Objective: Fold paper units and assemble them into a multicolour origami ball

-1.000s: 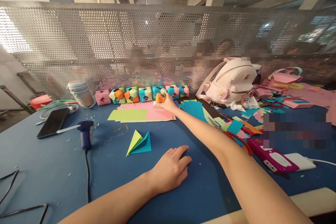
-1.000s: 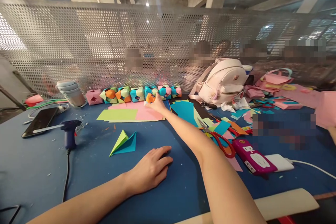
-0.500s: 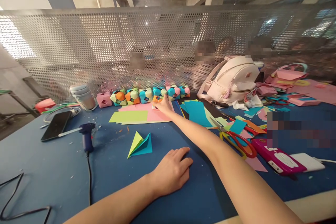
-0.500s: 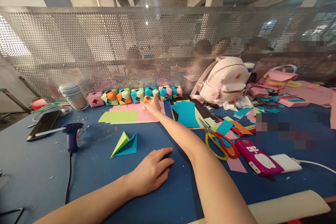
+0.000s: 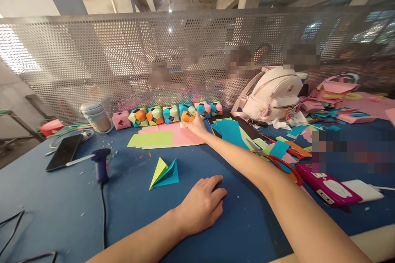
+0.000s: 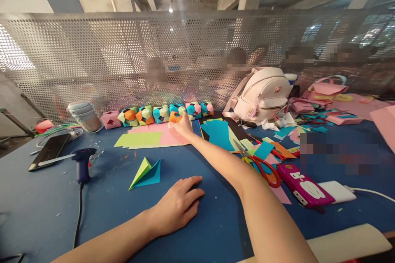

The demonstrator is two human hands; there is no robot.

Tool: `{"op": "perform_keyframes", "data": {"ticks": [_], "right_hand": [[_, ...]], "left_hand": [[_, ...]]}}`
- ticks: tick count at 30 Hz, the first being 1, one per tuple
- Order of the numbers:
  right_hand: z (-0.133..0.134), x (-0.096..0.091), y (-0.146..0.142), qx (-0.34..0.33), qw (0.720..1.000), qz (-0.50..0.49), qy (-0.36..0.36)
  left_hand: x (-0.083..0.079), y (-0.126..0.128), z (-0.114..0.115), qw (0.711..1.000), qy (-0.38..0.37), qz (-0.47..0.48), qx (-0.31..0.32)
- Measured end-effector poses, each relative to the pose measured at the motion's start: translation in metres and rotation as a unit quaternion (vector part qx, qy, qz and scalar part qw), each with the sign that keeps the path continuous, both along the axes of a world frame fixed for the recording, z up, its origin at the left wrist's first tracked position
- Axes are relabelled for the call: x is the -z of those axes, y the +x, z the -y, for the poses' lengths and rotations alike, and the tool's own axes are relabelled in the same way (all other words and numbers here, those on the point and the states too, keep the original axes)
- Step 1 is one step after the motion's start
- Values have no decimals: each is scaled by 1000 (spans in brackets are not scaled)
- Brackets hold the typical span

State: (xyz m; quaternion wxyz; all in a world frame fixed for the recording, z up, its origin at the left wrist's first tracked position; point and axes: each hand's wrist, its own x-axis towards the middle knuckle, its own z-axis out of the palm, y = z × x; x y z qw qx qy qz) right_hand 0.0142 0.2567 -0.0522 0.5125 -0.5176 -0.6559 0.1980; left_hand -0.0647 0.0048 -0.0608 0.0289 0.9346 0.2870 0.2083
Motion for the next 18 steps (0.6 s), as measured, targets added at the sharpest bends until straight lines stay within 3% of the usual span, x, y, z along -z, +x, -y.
{"op": "perform_keyframes", "data": {"ticks": [9,12,18], "right_hand": [[-69,-76,68,72,997,-12,15],[-89,-81,78,57,998,16,7],[-115,-73,83,57,997,54,9]], "left_hand": [[1,0,-1,1000,-8,10,-2],[0,0,-1,1000,-16,7,-3],[0,0,-1,999,-35,-2,-12]]}}
